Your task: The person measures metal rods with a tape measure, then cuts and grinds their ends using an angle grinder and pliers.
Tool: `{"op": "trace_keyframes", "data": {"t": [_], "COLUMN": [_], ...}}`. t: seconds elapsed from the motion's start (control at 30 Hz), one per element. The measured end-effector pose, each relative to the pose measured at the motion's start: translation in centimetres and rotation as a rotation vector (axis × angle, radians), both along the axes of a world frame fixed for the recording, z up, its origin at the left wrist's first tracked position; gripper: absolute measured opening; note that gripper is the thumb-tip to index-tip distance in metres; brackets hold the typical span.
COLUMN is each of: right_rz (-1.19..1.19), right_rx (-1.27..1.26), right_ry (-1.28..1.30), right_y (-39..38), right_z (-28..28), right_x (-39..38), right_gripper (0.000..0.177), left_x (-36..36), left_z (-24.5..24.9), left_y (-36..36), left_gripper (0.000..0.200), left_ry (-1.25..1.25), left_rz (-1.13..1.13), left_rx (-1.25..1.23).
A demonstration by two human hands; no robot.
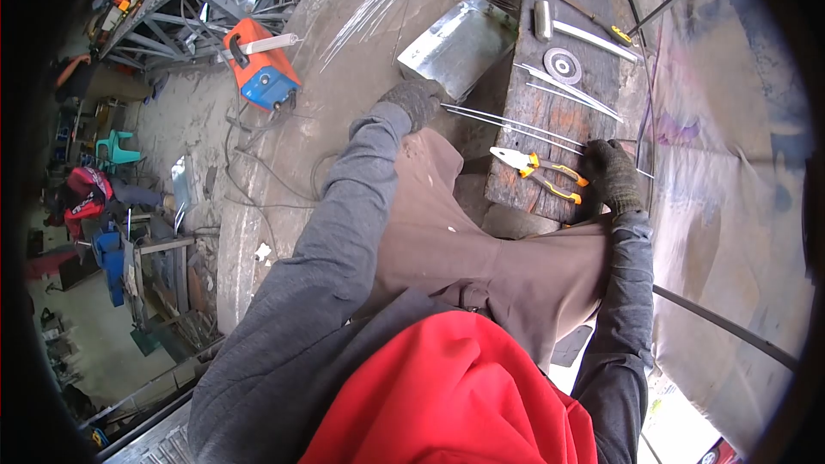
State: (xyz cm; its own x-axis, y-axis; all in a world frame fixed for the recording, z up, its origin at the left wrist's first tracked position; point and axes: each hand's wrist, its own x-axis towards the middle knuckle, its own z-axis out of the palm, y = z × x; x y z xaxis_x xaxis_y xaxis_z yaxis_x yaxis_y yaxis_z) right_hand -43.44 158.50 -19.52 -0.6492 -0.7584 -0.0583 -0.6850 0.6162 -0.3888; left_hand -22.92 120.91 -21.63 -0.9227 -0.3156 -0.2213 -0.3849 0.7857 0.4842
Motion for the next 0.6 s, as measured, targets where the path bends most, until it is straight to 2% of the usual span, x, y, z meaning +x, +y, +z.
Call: {"op": "trace_keyframes", "data": {"t": [0.3, 0.5, 0.6], "right_rz": [-0.002, -0.017, -0.055], "right_rx": [-0.029, -0.032, -0.026], "right_ry": [0.087, 0.105, 0.112], "right_y": [-1.0, -1.2, -1.1], "right_z": [-0.1, 0.3, 0.7], "right_x": [0.5, 0.9, 0.9], "right_gripper": [0.019, 0.020, 0.023], "left_x": [0.5, 0.1, 0.2], "left_z": [-1.1, -0.5, -0.6], "left_y": [-0.5, -0.1, -0.2], "left_gripper": [0.026, 0.023, 0.024], "left_ry": [0.112, 0.057, 0.053], "left_rz": [-0.027, -0.012, 0.026], "left_rx": [0.077, 0.018, 0.072]}}
